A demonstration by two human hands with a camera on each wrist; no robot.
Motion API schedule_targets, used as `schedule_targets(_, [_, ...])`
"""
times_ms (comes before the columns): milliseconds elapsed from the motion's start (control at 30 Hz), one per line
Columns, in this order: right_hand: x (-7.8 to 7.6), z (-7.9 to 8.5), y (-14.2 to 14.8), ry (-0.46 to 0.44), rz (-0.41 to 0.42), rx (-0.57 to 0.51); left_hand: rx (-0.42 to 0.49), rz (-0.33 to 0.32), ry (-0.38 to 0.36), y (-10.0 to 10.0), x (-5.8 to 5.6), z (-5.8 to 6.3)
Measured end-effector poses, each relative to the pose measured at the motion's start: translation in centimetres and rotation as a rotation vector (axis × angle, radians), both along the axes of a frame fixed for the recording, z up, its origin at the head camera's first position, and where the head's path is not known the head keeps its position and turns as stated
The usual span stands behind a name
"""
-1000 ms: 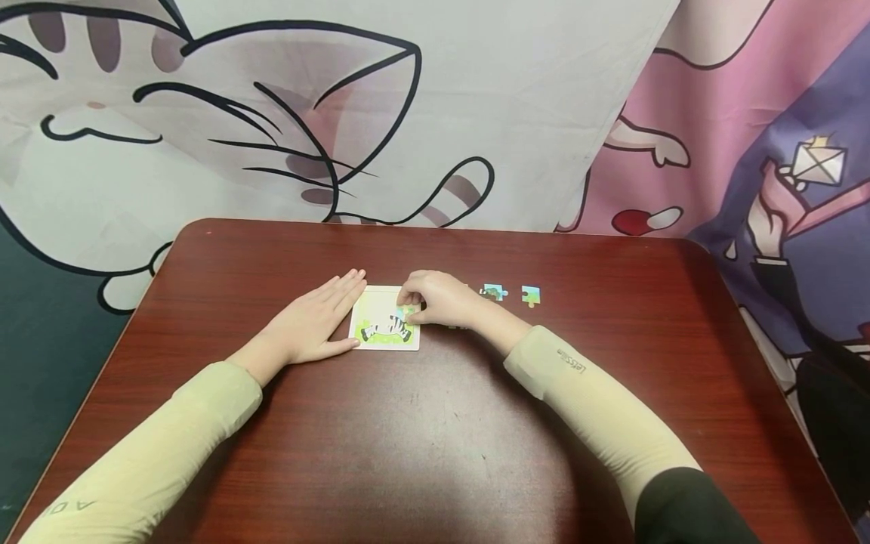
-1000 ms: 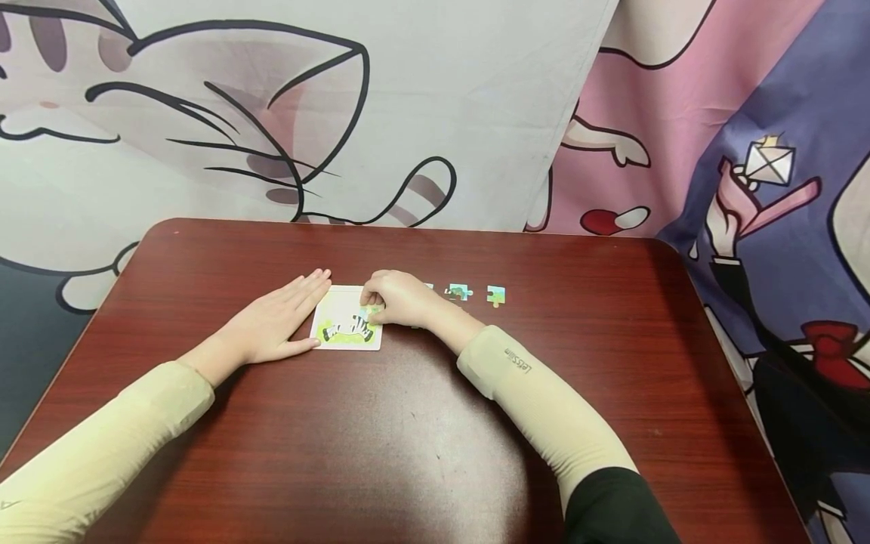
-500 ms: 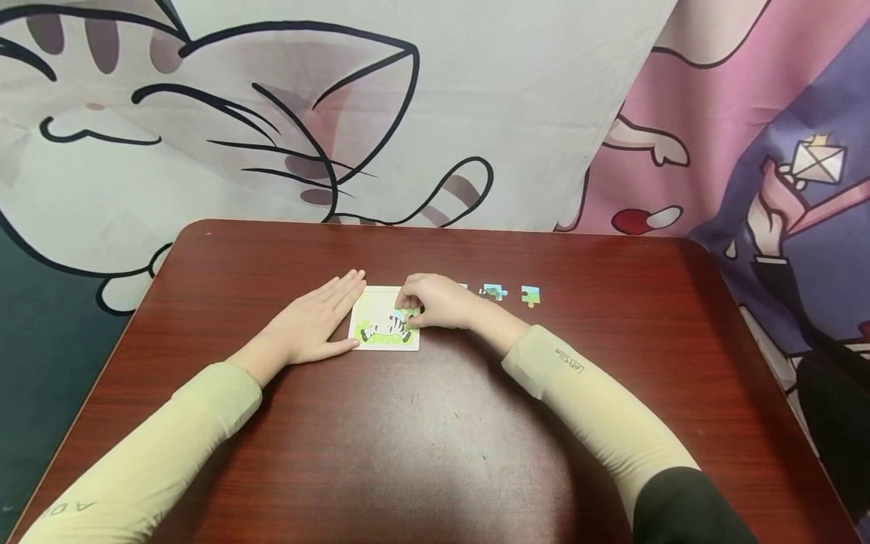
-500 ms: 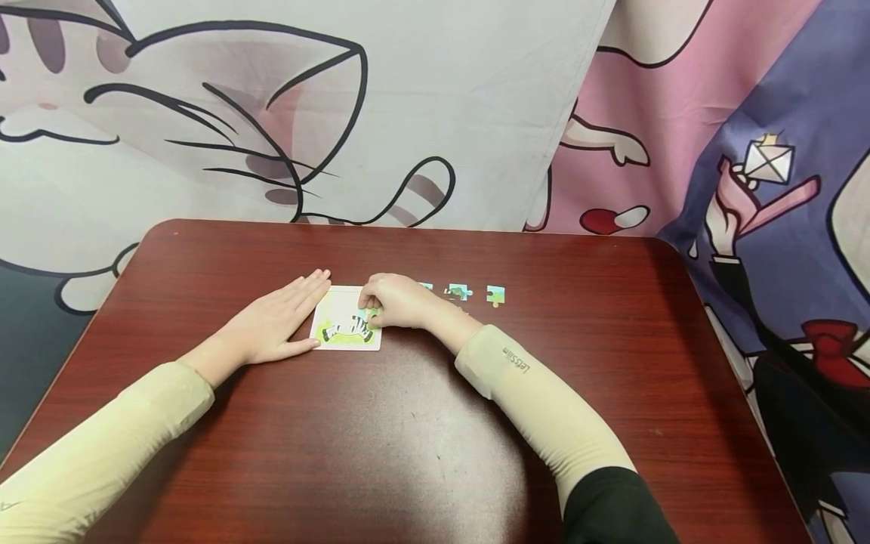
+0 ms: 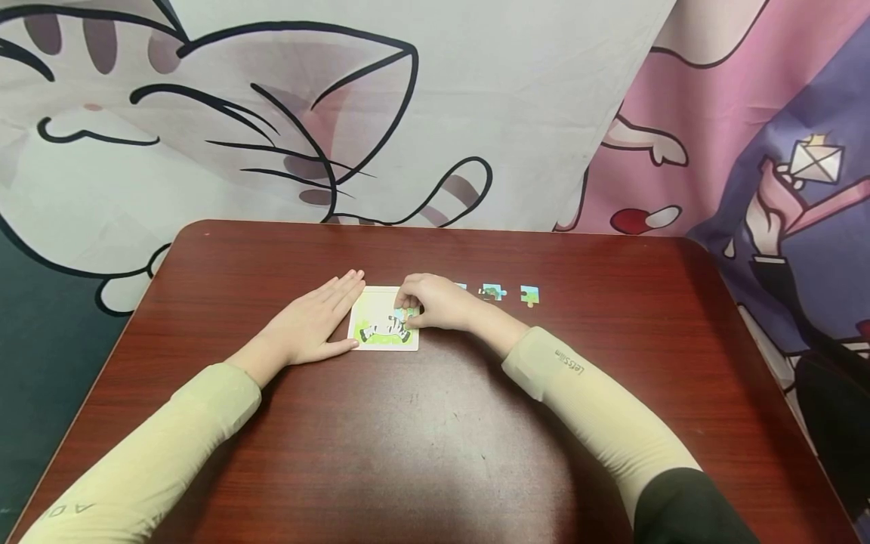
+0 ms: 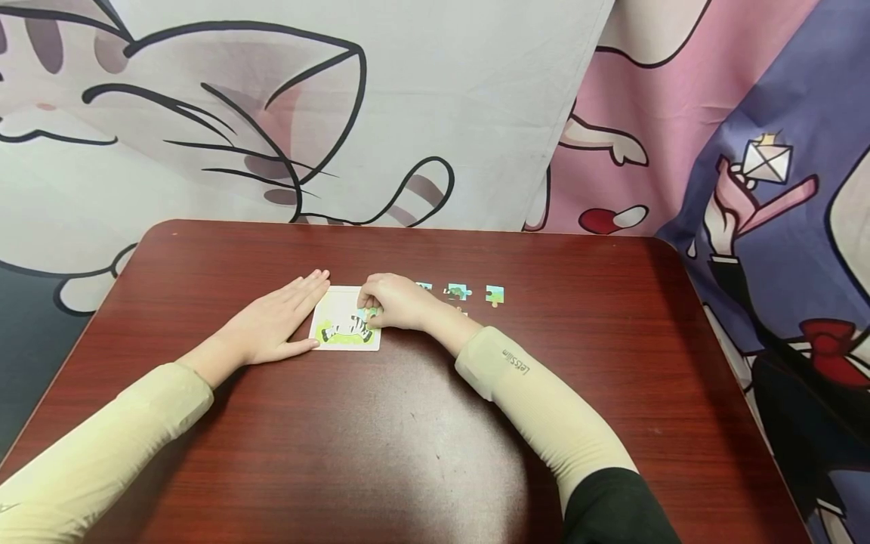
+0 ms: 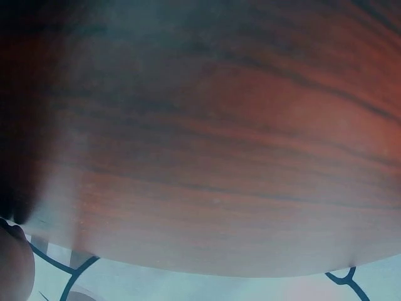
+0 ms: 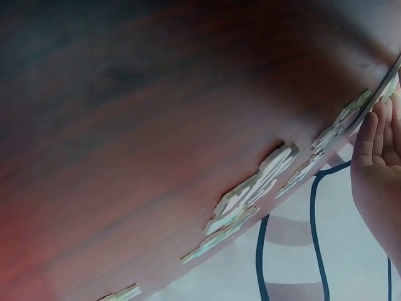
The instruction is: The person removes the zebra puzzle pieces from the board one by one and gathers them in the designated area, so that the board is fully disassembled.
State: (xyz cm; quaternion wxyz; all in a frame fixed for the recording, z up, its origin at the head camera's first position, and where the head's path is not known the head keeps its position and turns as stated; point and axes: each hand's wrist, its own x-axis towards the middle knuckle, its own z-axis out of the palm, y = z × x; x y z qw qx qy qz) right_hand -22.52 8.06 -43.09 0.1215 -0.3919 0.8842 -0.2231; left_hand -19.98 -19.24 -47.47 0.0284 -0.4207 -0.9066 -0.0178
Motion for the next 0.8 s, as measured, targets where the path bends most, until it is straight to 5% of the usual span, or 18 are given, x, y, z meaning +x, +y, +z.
schedule_targets(800, [0.05, 0.03, -0.07, 0.001, 0.009, -0.061, 0.026, -0.004, -0.002, -0.07, 0.0, -0.09])
